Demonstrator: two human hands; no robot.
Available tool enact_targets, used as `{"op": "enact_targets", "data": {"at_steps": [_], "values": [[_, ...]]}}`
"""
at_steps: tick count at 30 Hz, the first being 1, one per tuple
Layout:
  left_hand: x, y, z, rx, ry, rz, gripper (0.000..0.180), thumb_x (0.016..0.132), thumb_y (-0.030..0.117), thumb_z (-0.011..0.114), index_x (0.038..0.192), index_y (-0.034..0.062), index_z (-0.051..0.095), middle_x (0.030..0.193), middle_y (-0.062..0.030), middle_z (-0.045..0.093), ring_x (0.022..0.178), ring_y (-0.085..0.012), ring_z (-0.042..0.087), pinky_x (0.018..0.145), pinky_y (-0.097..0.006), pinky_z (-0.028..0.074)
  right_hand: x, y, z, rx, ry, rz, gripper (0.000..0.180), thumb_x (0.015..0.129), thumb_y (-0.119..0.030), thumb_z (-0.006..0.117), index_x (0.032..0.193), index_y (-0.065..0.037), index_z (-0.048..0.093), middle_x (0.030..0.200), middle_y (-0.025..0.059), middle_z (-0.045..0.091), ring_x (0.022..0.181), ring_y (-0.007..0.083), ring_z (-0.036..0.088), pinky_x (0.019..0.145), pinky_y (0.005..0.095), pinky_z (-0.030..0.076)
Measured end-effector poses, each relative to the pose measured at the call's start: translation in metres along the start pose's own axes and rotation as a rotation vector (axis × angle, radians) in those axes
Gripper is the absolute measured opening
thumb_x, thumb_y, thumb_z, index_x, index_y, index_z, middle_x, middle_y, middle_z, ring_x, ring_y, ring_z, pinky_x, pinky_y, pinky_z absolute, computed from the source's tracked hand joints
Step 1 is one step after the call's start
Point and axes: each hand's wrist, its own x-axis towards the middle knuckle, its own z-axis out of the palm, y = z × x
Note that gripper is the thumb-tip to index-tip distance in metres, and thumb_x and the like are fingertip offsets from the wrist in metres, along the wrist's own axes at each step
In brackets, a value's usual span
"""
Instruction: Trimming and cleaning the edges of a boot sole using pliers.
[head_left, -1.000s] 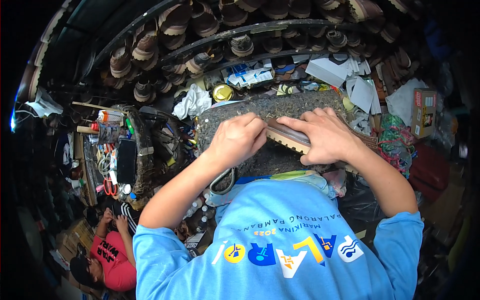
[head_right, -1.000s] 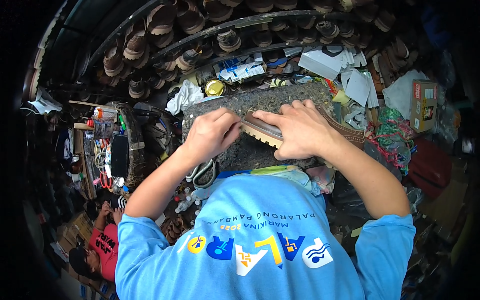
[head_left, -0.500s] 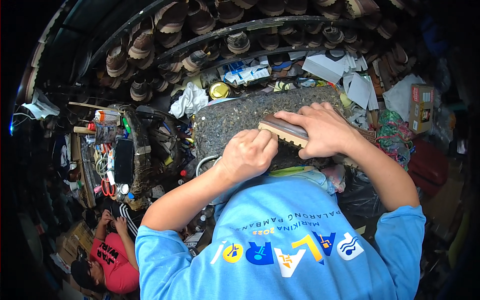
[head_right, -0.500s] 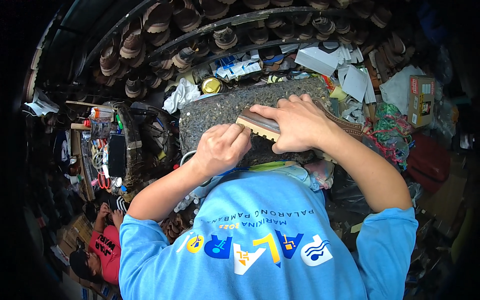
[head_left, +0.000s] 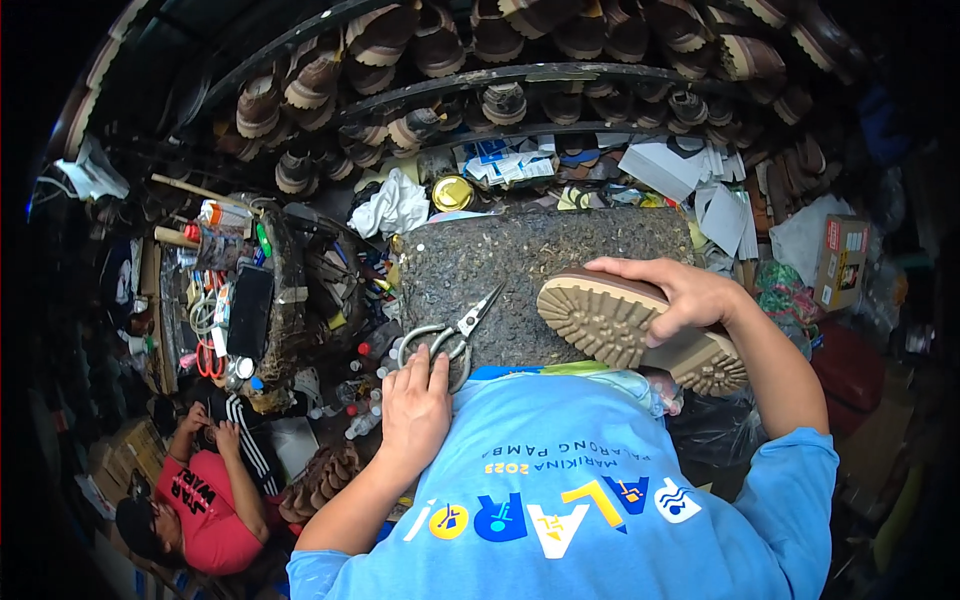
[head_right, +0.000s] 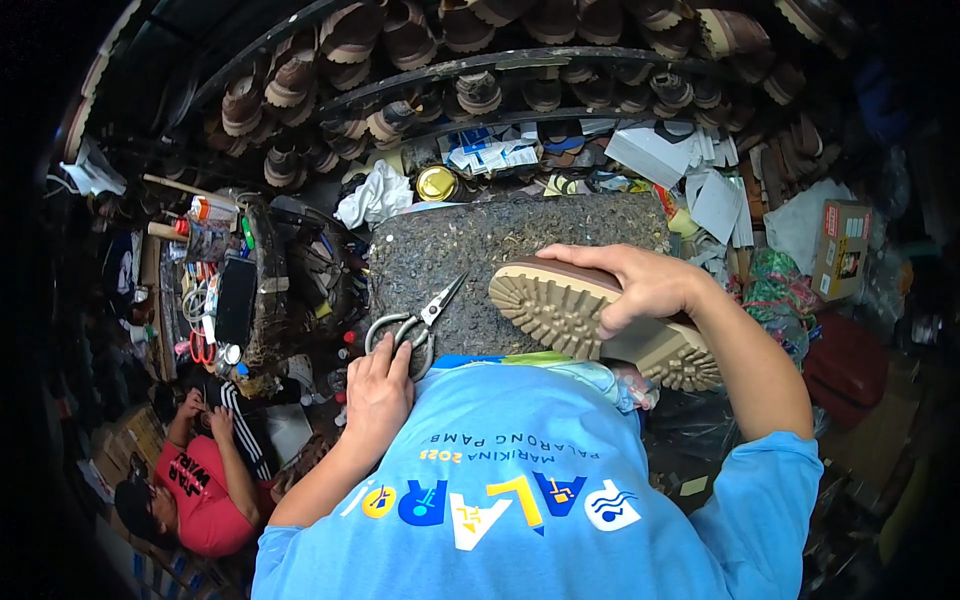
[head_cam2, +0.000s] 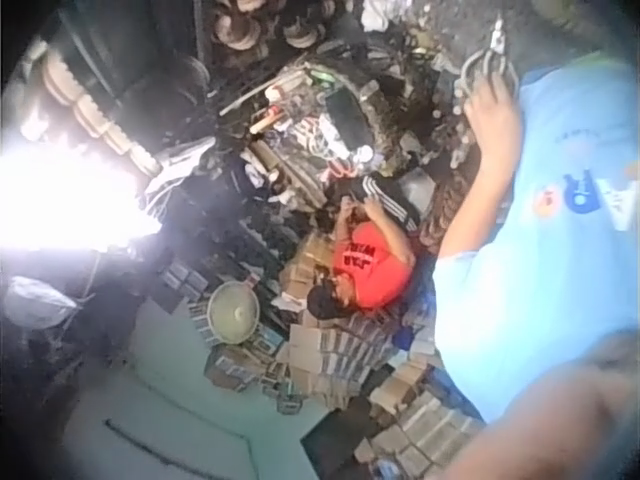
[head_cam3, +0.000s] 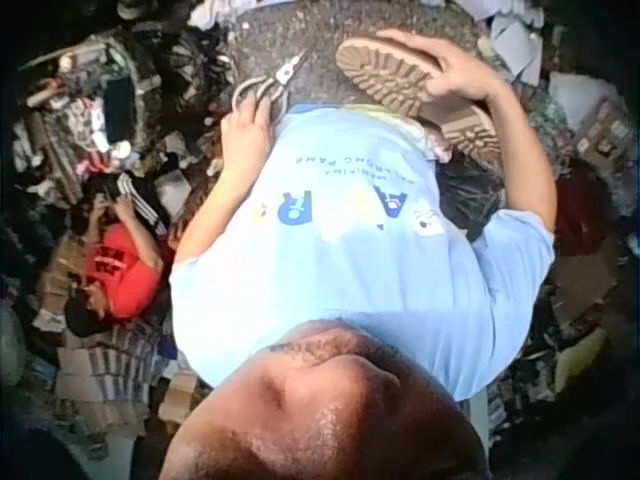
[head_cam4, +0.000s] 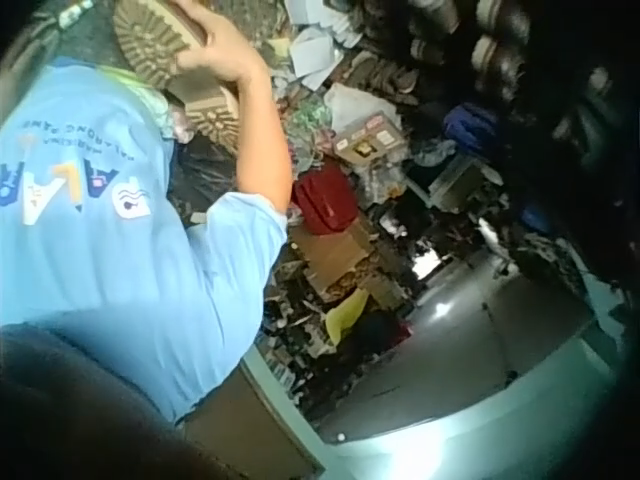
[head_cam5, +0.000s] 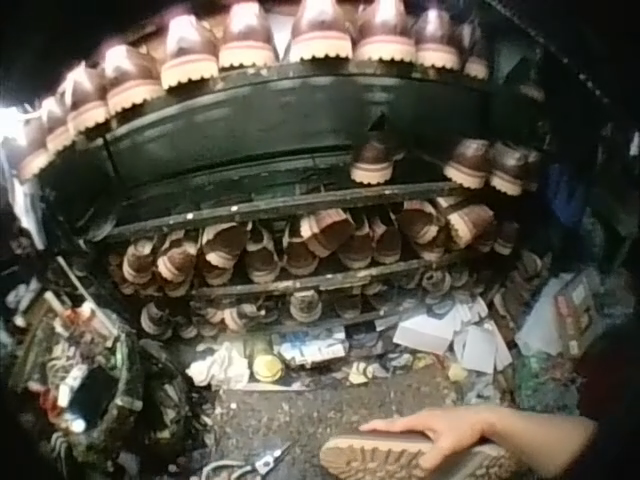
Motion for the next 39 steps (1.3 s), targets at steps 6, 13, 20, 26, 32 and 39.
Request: {"op": "enact_targets", "data": {"at_steps": [6,13,20,26,32,39], "values": [[0.033,-0.022,-0.021,-0.256,-0.204,-0.162,0.069,0.071,-0.002,0.068,0.14,0.0024,0.063,0.101,-0.0163,0.069,0.092,-0.0348,0.063,0.085,-0.046,0.05,-0.001,-0.003,0.0,0.252,-0.165,-0.076,0.119,0.055,-0.014,0.08,0.164,-0.004,0.035,0.148,0.0156,0.06,0.135,0.0237,0.057,0.117,0.0371,0.04],[0.072,-0.053,-0.062,-0.893,-0.244,0.118,0.07,0.068,0.002,0.074,0.137,0.0047,0.069,0.1,-0.0169,0.076,0.086,-0.0296,0.072,0.083,-0.04,0.054,-0.005,-0.007,0.008,0.307,-0.272,-0.066,0.12,0.053,-0.016,0.081,0.164,-0.003,0.036,0.153,0.0154,0.057,0.139,0.0243,0.054,0.12,0.0365,0.036],[0.095,-0.051,-0.096,-0.697,-0.349,0.283,0.078,0.066,0.008,0.073,0.144,0.0146,0.067,0.126,-0.0115,0.076,0.112,-0.0249,0.073,0.093,-0.038,0.046,-0.007,-0.007,0.009,0.289,-0.275,-0.102,0.12,0.053,-0.014,0.08,0.164,-0.002,0.036,0.151,0.015,0.058,0.138,0.0239,0.055,0.12,0.0369,0.037],[0.095,-0.05,-0.096,-0.654,-0.364,0.264,0.078,0.061,0.007,0.073,0.139,0.0172,0.071,0.112,-0.0096,0.08,0.093,-0.026,0.075,0.086,-0.036,0.047,-0.009,-0.006,0.012,0.33,-0.291,-0.112,0.119,0.054,-0.013,0.08,0.164,-0.002,0.036,0.15,0.0147,0.059,0.136,0.0231,0.056,0.119,0.0365,0.037],[0.09,-0.06,-0.091,-0.699,-0.265,0.337,0.072,0.063,0.002,0.073,0.134,0.018,0.074,0.115,-0.0073,0.079,0.084,-0.0242,0.073,0.077,-0.036,0.049,-0.01,-0.013,0.014,0.306,-0.3,-0.1,0.118,0.054,-0.014,0.08,0.163,-0.003,0.038,0.151,0.015,0.059,0.136,0.0234,0.056,0.119,0.0359,0.037],[0.08,-0.078,-0.092,-0.658,-0.275,0.267,0.082,0.061,0.001,0.07,0.141,0.0167,0.069,0.127,-0.0114,0.076,0.099,-0.0259,0.075,0.084,-0.035,0.047,-0.013,-0.011,0.013,0.24,-0.265,-0.16,0.118,0.055,-0.018,0.083,0.164,-0.004,0.038,0.153,0.0149,0.058,0.138,0.0236,0.055,0.12,0.036,0.037]]}}
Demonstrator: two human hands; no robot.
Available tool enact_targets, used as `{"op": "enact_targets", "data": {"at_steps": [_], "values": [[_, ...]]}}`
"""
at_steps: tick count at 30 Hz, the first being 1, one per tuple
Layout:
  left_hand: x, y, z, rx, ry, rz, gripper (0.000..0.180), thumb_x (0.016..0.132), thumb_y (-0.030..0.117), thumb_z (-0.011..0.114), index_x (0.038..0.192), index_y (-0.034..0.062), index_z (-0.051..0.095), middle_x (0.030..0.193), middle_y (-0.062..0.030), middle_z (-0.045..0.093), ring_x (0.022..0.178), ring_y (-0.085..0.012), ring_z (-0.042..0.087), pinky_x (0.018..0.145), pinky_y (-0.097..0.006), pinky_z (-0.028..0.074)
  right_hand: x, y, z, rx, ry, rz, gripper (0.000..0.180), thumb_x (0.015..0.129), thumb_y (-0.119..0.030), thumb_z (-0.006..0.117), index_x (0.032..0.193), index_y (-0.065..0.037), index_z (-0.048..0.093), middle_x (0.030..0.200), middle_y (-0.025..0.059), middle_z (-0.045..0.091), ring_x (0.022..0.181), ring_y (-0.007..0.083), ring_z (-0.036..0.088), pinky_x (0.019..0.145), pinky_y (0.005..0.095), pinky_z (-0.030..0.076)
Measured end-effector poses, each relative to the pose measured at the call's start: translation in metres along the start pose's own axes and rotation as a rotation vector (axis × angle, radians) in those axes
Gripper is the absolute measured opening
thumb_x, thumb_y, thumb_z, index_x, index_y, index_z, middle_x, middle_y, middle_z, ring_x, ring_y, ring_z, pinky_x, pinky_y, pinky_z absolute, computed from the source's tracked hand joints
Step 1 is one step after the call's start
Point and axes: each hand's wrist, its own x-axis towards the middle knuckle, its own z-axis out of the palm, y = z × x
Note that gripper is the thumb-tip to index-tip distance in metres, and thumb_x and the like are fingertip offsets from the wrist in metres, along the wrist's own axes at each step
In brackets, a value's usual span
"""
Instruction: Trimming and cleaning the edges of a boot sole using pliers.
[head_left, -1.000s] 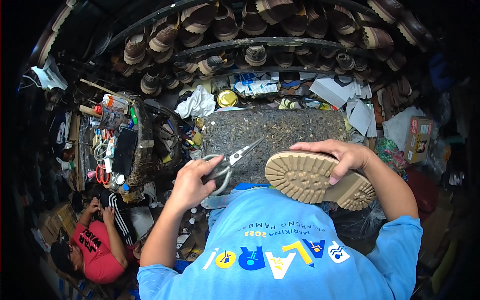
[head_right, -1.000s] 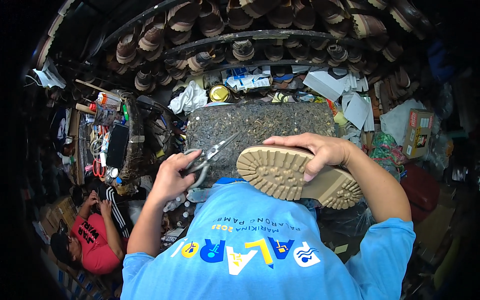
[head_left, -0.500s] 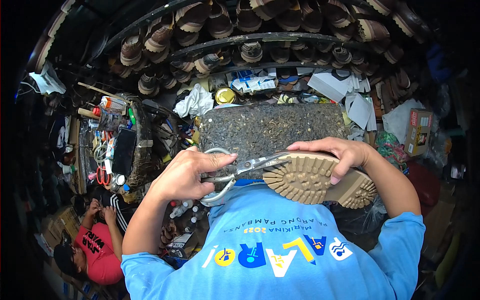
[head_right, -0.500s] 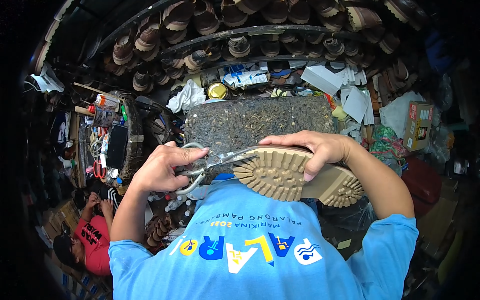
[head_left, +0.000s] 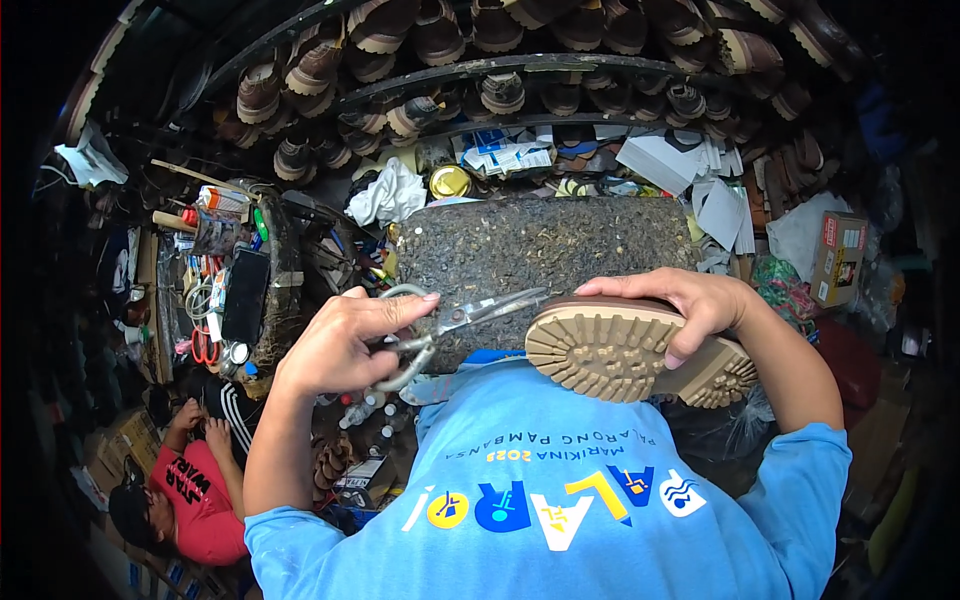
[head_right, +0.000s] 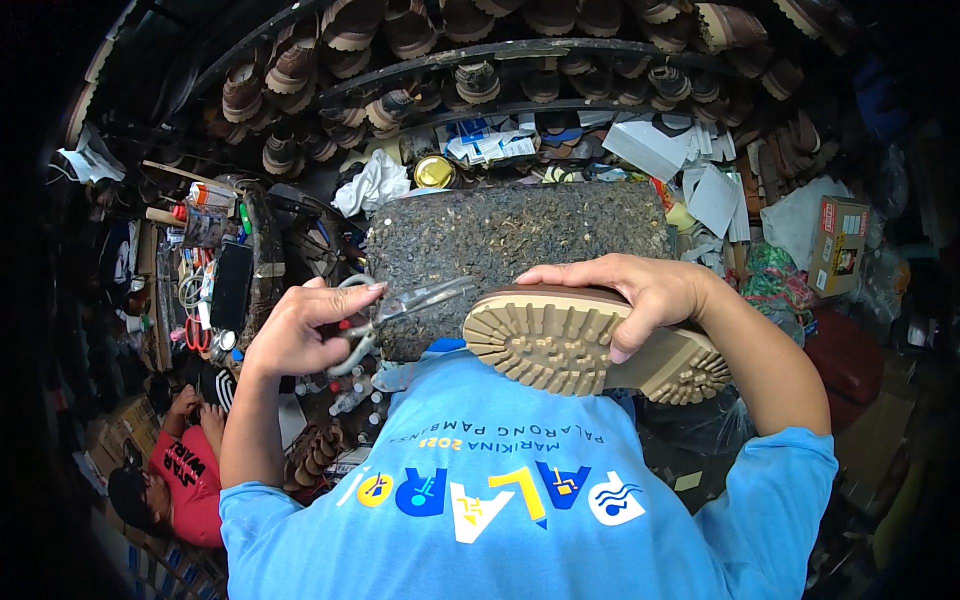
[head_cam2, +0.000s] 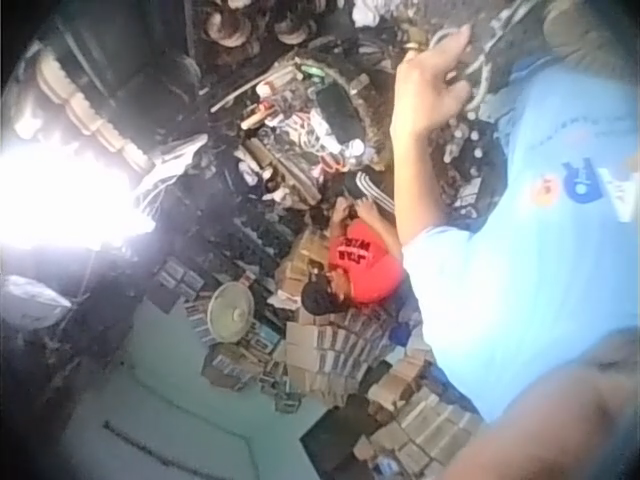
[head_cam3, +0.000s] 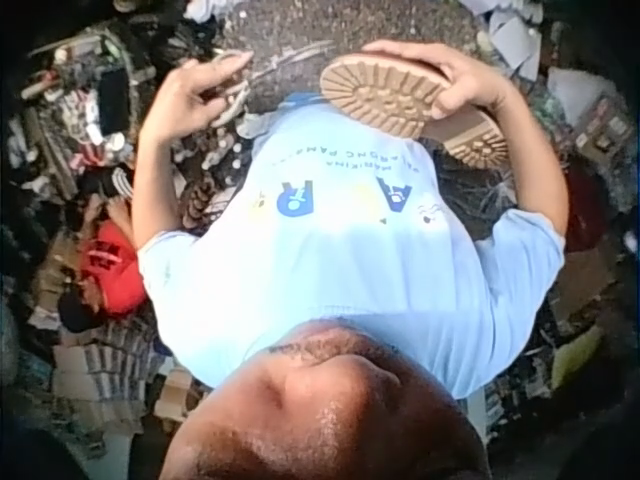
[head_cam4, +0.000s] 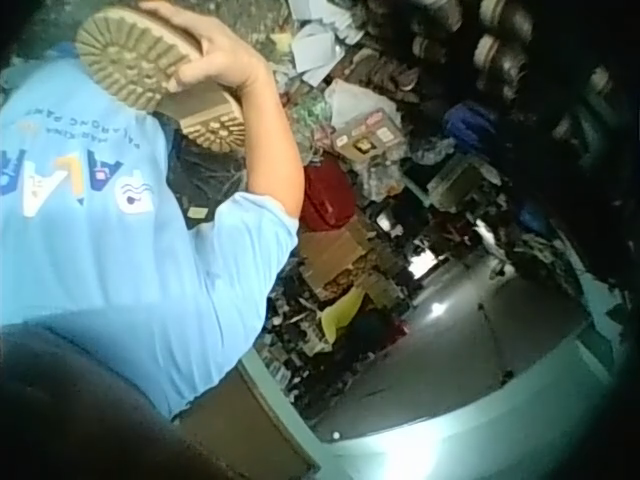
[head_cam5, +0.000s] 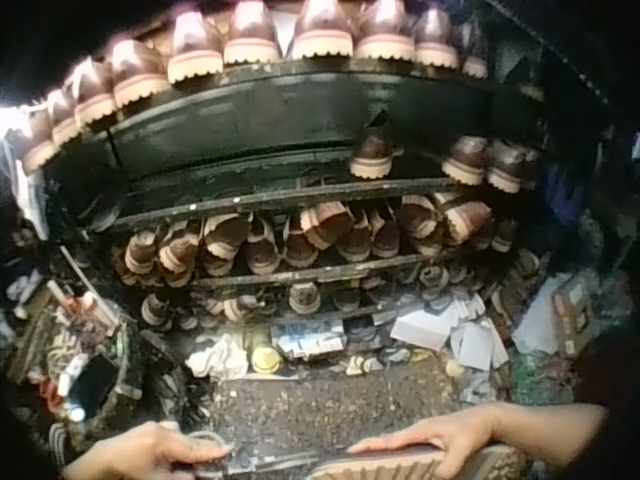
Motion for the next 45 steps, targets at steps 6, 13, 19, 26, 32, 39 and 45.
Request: {"op": "enact_targets", "data": {"at_steps": [6,13,19,26,32,39,45], "values": [[0.014,0.02,0.011,-0.017,-0.045,0.014,0.079,0.064,0.002,0.069,0.141,0.0168,0.069,0.122,-0.0131,0.077,0.1,-0.0283,0.076,0.081,-0.036,0.053,-0.001,0.0,-0.001,-0.04,0.014,-0.012,0.117,0.055,-0.017,0.085,0.162,0.0,0.039,0.159,0.0148,0.05,0.138,0.0238,0.055,0.119,0.036,0.039],[0.013,0.018,0.023,-0.122,0.089,0.018,0.076,0.067,0.002,0.067,0.143,0.0105,0.066,0.129,-0.0164,0.073,0.107,-0.0315,0.075,0.094,-0.038,0.057,-0.002,-0.002,0.0,-0.002,0.025,0.025,0.117,0.056,-0.018,0.085,0.161,0.001,0.039,0.159,0.014,0.05,0.137,0.0231,0.055,0.118,0.0358,0.039],[0.002,0.018,0.029,-0.189,0.161,-0.119,0.076,0.065,0.003,0.068,0.141,0.0063,0.067,0.133,-0.0167,0.072,0.102,-0.0277,0.075,0.093,-0.034,0.053,-0.007,0.002,-0.003,-0.169,0.096,-0.081,0.117,0.056,-0.019,0.085,0.161,0.001,0.039,0.156,0.0148,0.053,0.137,0.0242,0.056,0.117,0.036,0.04],[-0.009,0.025,0.058,0.055,0.324,0.002,0.081,0.059,0.001,0.067,0.14,0.0068,0.068,0.136,-0.0137,0.072,0.104,-0.022,0.076,0.076,-0.032,0.046,-0.015,-0.007,0.008,-0.064,0.329,-0.154,0.117,0.054,-0.019,0.079,0.161,0.002,0.038,0.145,0.0169,0.062,0.13,0.0242,0.06,0.115,0.0343,0.041],[0.0,0.031,0.039,0.151,0.294,0.088,0.08,0.059,0.003,0.073,0.138,0.0131,0.069,0.133,-0.0097,0.074,0.102,-0.0205,0.074,0.072,-0.036,0.041,-0.015,-0.001,0.006,-0.012,0.215,-0.15,0.116,0.055,-0.019,0.08,0.161,0.002,0.038,0.149,0.0187,0.059,0.133,0.0249,0.059,0.116,0.0349,0.041],[0.004,0.028,0.003,0.222,0.164,0.169,0.079,0.062,-0.001,0.078,0.138,0.017,0.069,0.127,-0.0057,0.076,0.102,-0.0191,0.075,0.07,-0.037,0.043,-0.016,0.004,0.001,-0.131,0.16,-0.175,0.115,0.054,-0.022,0.087,0.156,0.008,0.043,0.153,0.0218,0.055,0.133,0.0282,0.06,0.114,0.036,0.043],[-0.004,0.016,0.009,0.156,0.264,0.097,0.075,0.063,-0.005,0.072,0.136,0.0129,0.07,0.131,-0.0099,0.075,0.103,-0.021,0.076,0.069,-0.035,0.045,-0.022,0.008,0.004,-0.158,0.194,-0.217,0.116,0.055,-0.023,0.083,0.16,0.002,0.041,0.155,0.0193,0.055,0.137,0.0283,0.057,0.117,0.0373,0.042]]}}
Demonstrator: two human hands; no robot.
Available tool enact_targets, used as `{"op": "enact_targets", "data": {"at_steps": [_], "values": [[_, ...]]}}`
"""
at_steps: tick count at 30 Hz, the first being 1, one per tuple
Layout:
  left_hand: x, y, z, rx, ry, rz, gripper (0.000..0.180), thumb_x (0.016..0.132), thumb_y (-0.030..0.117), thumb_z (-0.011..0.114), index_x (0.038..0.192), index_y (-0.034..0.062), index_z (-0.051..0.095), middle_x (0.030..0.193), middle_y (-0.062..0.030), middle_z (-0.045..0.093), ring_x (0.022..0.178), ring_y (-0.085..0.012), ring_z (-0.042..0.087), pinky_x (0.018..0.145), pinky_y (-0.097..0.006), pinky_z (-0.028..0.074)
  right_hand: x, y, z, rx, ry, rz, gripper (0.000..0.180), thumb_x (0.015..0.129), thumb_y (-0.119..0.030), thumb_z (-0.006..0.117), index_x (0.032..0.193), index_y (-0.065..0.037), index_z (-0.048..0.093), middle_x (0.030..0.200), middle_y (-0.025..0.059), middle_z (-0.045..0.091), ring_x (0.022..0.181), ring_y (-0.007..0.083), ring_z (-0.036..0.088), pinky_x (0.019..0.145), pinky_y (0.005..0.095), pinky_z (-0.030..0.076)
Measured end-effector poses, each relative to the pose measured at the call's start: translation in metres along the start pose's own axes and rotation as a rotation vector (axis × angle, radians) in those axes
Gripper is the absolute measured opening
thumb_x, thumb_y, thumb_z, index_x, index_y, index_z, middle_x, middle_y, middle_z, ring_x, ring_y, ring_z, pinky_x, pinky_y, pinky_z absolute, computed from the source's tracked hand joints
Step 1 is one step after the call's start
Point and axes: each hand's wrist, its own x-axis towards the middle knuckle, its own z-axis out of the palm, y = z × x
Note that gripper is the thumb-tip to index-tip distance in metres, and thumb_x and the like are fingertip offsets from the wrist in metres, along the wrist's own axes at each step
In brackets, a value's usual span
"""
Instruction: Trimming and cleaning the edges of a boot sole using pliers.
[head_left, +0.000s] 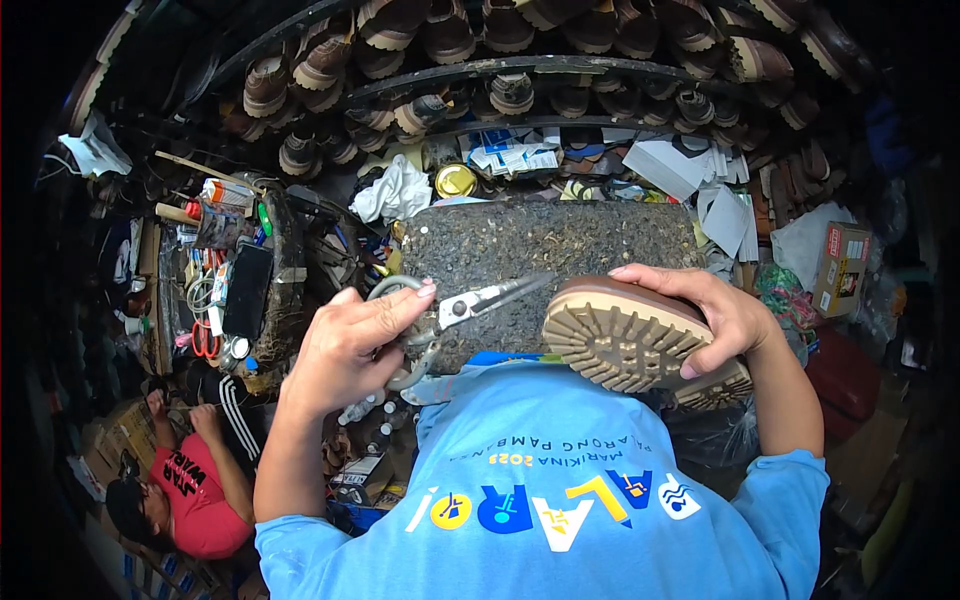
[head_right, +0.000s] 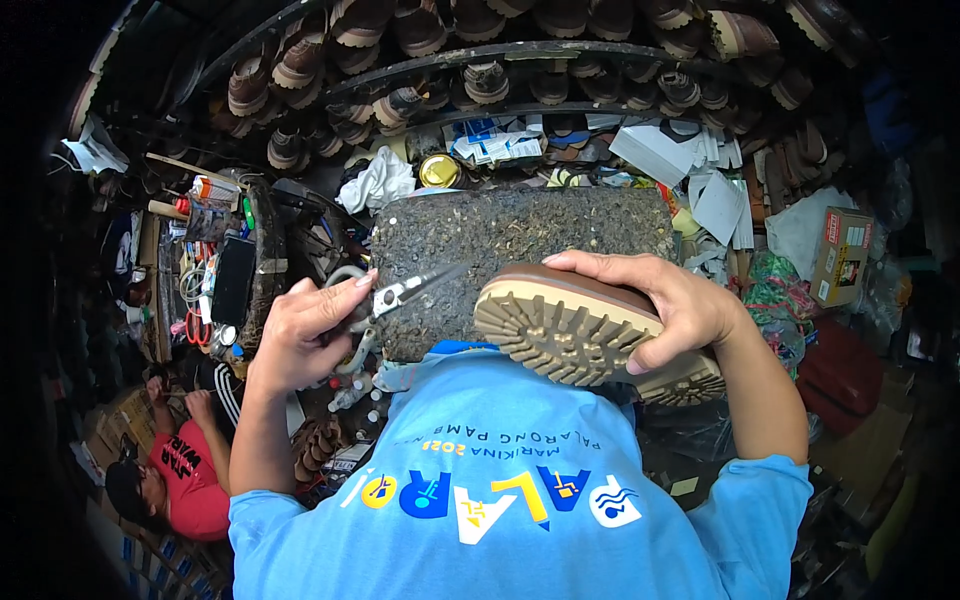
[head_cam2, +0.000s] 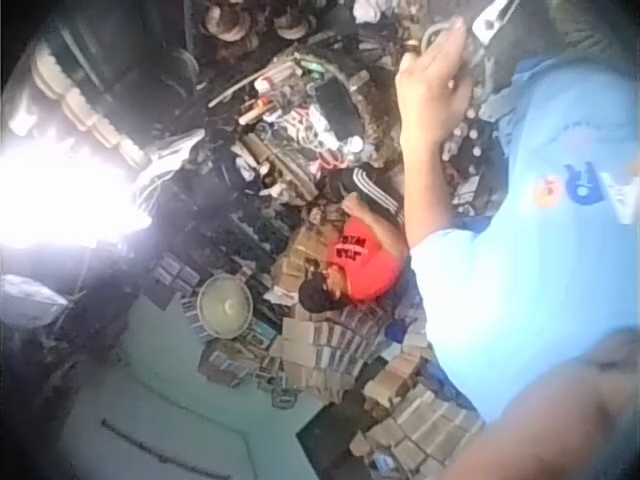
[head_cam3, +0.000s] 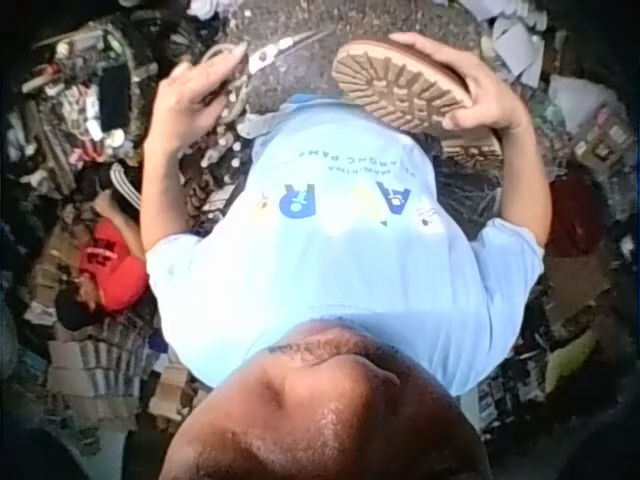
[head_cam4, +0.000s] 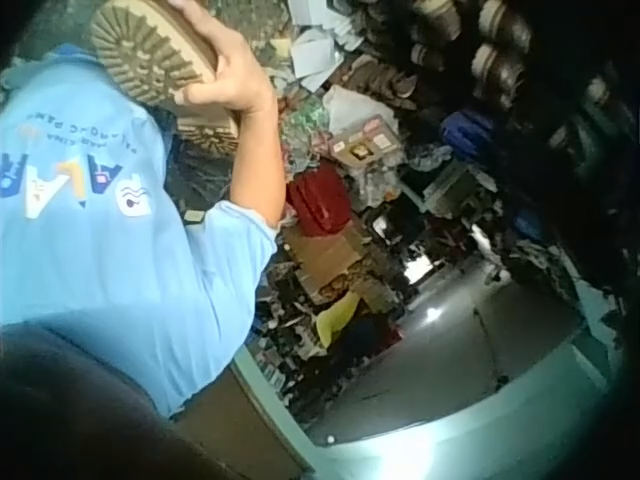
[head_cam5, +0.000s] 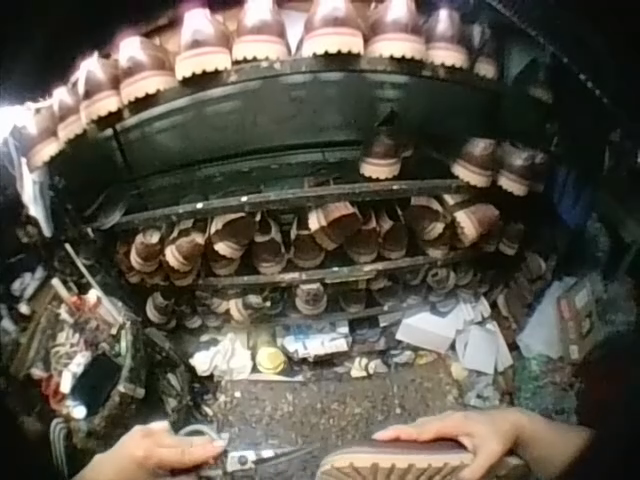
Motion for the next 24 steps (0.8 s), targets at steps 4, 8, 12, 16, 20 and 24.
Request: {"op": "enact_targets", "data": {"at_steps": [4,8,12,16,20,24], "values": [[-0.004,0.022,0.017,0.026,0.108,-0.049,0.075,0.061,0.0,0.069,0.136,0.0077,0.07,0.132,-0.0132,0.074,0.105,-0.0223,0.076,0.069,-0.035,0.044,0.0,-0.008,0.006,-0.216,0.187,-0.028,0.114,0.054,-0.035,0.081,0.156,0.003,0.046,0.15,0.0198,0.059,0.131,0.0333,0.061,0.113,0.041,0.043],[0.0,0.041,0.031,0.143,0.099,-0.073,0.079,0.058,0.001,0.07,0.136,0.0057,0.069,0.133,-0.0162,0.073,0.092,-0.0218,0.076,0.068,-0.035,0.041,0.0,-0.015,0.015,-0.641,0.33,-0.082,0.112,0.05,-0.033,0.078,0.155,-0.004,0.05,0.148,0.0193,0.06,0.129,0.0381,0.059,0.114,0.0444,0.038],[0.004,0.043,0.034,0.25,0.136,-0.038,0.081,0.056,0.0,0.071,0.137,0.0073,0.069,0.133,-0.0155,0.073,0.084,-0.0203,0.073,0.067,-0.036,0.04,0.001,-0.014,0.022,-0.722,0.397,-0.066,0.11,0.051,-0.029,0.078,0.155,-0.008,0.051,0.15,0.014,0.059,0.131,0.0347,0.057,0.114,0.0467,0.036],[0.006,0.045,0.024,0.322,0.126,-0.027,0.079,0.057,-0.001,0.071,0.135,0.0077,0.069,0.133,-0.0151,0.073,0.087,-0.0196,0.073,0.067,-0.036,0.039,0.0,-0.01,0.023,-0.795,0.425,-0.097,0.109,0.051,-0.028,0.078,0.155,-0.009,0.051,0.15,0.0124,0.059,0.13,0.0337,0.057,0.113,0.0464,0.036],[0.003,0.042,0.023,0.257,0.109,-0.05,0.079,0.057,-0.001,0.071,0.136,0.0083,0.07,0.133,-0.0156,0.073,0.091,-0.0202,0.074,0.067,-0.036,0.039,0.002,-0.008,0.026,-0.797,0.443,-0.139,0.108,0.05,-0.028,0.078,0.154,-0.009,0.053,0.15,0.0118,0.06,0.13,0.0329,0.058,0.111,0.0463,0.037],[0.002,0.045,0.022,0.258,0.107,-0.07,0.077,0.058,-0.001,0.07,0.135,0.0082,0.07,0.131,-0.0162,0.074,0.091,-0.0212,0.075,0.066,-0.036,0.04,0.003,-0.01,0.032,-0.885,0.494,-0.155,0.106,0.05,-0.029,0.077,0.152,-0.012,0.055,0.14,0.0146,0.062,0.121,0.0354,0.058,0.108,0.0474,0.038]]}}
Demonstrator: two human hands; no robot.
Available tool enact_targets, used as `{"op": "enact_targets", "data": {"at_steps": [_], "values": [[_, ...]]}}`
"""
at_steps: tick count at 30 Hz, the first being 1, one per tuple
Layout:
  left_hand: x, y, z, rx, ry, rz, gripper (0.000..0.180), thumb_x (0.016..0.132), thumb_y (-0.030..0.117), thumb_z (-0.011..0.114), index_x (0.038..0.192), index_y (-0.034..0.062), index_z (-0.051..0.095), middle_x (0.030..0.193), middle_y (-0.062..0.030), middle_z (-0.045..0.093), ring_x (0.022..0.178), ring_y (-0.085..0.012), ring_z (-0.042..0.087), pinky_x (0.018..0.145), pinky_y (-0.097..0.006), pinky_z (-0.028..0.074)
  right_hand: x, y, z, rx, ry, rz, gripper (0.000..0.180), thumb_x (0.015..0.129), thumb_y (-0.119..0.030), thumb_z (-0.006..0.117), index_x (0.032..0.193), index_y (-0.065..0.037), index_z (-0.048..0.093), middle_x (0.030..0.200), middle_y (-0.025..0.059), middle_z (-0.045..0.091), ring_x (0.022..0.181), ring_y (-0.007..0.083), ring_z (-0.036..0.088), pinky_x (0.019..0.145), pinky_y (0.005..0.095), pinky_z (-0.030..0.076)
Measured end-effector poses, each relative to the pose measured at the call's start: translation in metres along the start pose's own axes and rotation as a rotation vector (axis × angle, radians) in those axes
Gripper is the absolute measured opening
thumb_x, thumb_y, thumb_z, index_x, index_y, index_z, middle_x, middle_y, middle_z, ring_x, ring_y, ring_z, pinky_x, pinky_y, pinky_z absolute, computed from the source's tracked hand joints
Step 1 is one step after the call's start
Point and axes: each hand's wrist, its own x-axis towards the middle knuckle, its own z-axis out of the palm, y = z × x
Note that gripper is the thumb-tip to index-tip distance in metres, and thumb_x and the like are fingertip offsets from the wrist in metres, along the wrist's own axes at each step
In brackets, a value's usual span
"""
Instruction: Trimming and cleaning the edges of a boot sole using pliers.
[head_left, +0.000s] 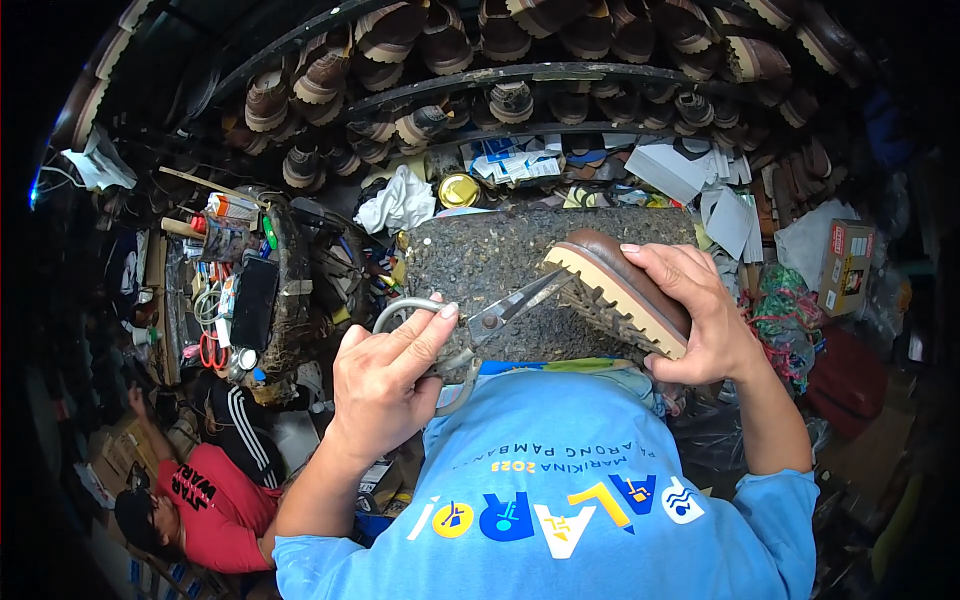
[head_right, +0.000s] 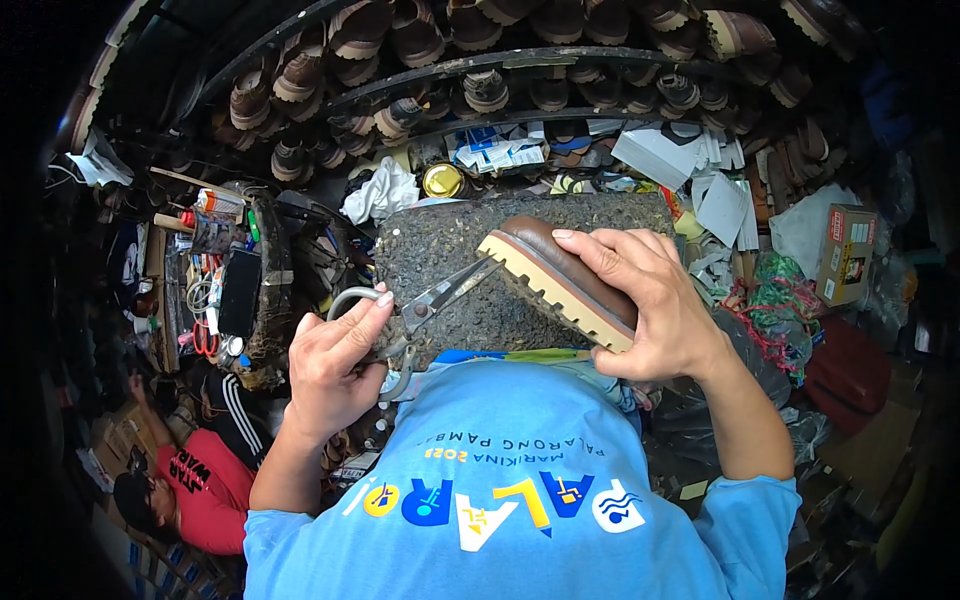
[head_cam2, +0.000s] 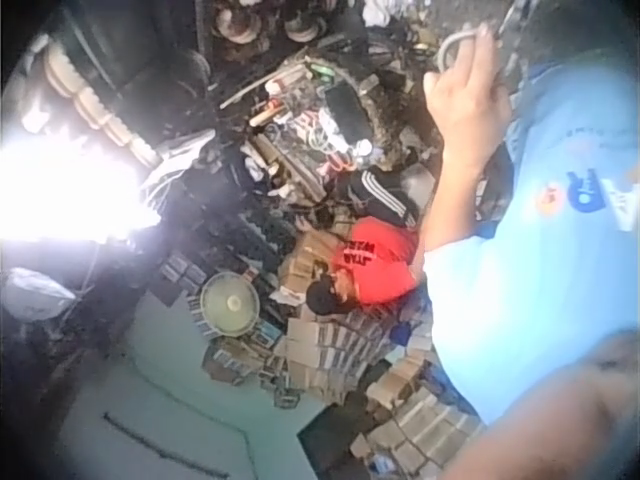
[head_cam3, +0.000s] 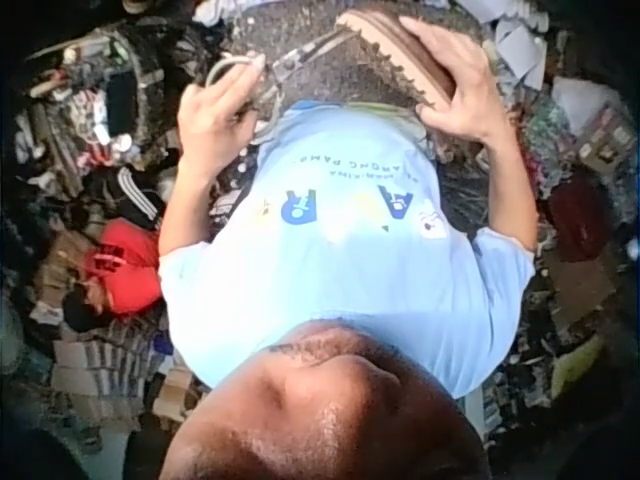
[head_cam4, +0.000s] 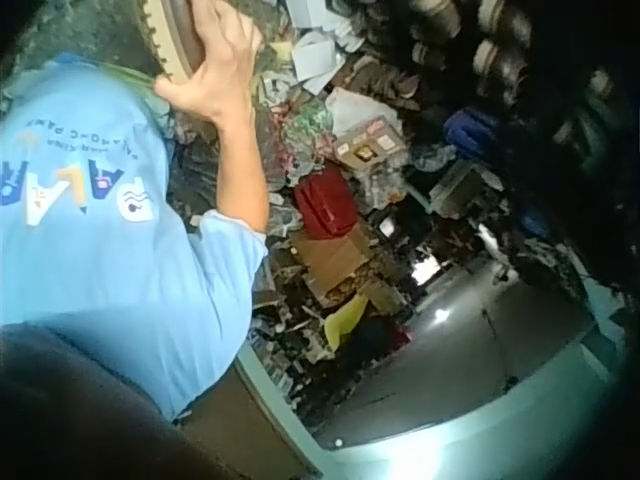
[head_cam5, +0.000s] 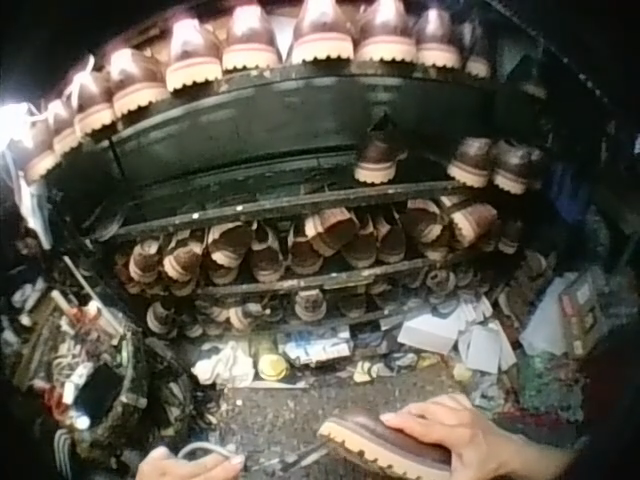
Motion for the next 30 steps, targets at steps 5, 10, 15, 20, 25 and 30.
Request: {"op": "enact_targets", "data": {"at_steps": [5,10,15,20,25,30], "values": [[0.0,0.001,0.0,-0.11,-0.036,-0.028,0.077,0.059,-0.002,0.07,0.135,0.0075,0.07,0.129,-0.0164,0.074,0.088,-0.0207,0.075,0.066,-0.036,0.04,0.001,-0.008,0.003,-0.144,0.085,-0.031,0.104,0.05,-0.031,0.078,0.151,-0.015,0.057,0.13,0.0171,0.061,0.115,0.0372,0.057,0.105,0.0484,0.039],[0.004,0.002,-0.005,0.026,0.018,0.018,0.073,0.061,-0.001,0.072,0.134,0.0121,0.071,0.127,-0.0101,0.075,0.072,-0.0159,0.069,0.063,-0.035,0.039,0.0,-0.007,0.005,-0.142,0.073,-0.027,0.104,0.05,-0.032,0.079,0.151,-0.015,0.057,0.129,0.0168,0.061,0.115,0.0369,0.057,0.104,0.0483,0.039],[0.005,-0.002,-0.009,0.104,0.029,0.075,0.076,0.06,0.0,0.072,0.135,0.0129,0.07,0.128,-0.0099,0.075,0.068,-0.0151,0.066,0.062,-0.035,0.039,0.0,-0.008,0.002,-0.128,0.048,-0.017,0.104,0.051,-0.032,0.079,0.151,-0.015,0.057,0.128,0.0166,0.061,0.113,0.0367,0.057,0.103,0.0482,0.039],[0.002,-0.001,-0.003,0.052,0.041,0.052,0.076,0.06,-0.001,0.071,0.135,0.0123,0.07,0.127,-0.0103,0.075,0.069,-0.0159,0.067,0.062,-0.035,0.04,0.0,-0.008,0.005,-0.112,0.055,-0.018,0.104,0.051,-0.032,0.079,0.151,-0.015,0.057,0.128,0.0168,0.061,0.113,0.0368,0.056,0.103,0.0483,0.039],[-0.001,0.002,-0.005,-0.005,-0.023,-0.004,0.073,0.063,-0.001,0.071,0.135,0.0114,0.07,0.125,-0.011,0.076,0.07,-0.0163,0.069,0.063,-0.035,0.041,0.0,-0.011,0.007,-0.177,0.088,-0.039,0.105,0.051,-0.033,0.079,0.151,-0.015,0.057,0.129,0.0178,0.059,0.113,0.0377,0.056,0.104,0.0499,0.039],[0.002,0.005,-0.013,0.12,-0.058,0.025,0.072,0.063,-0.003,0.07,0.134,0.0055,0.069,0.127,-0.0166,0.075,0.08,-0.0217,0.072,0.064,-0.037,0.04,0.0,-0.009,0.006,-0.194,0.055,-0.02,0.105,0.05,-0.034,0.079,0.152,-0.017,0.057,0.127,0.0188,0.059,0.113,0.0382,0.056,0.104,0.0506,0.038]]}}
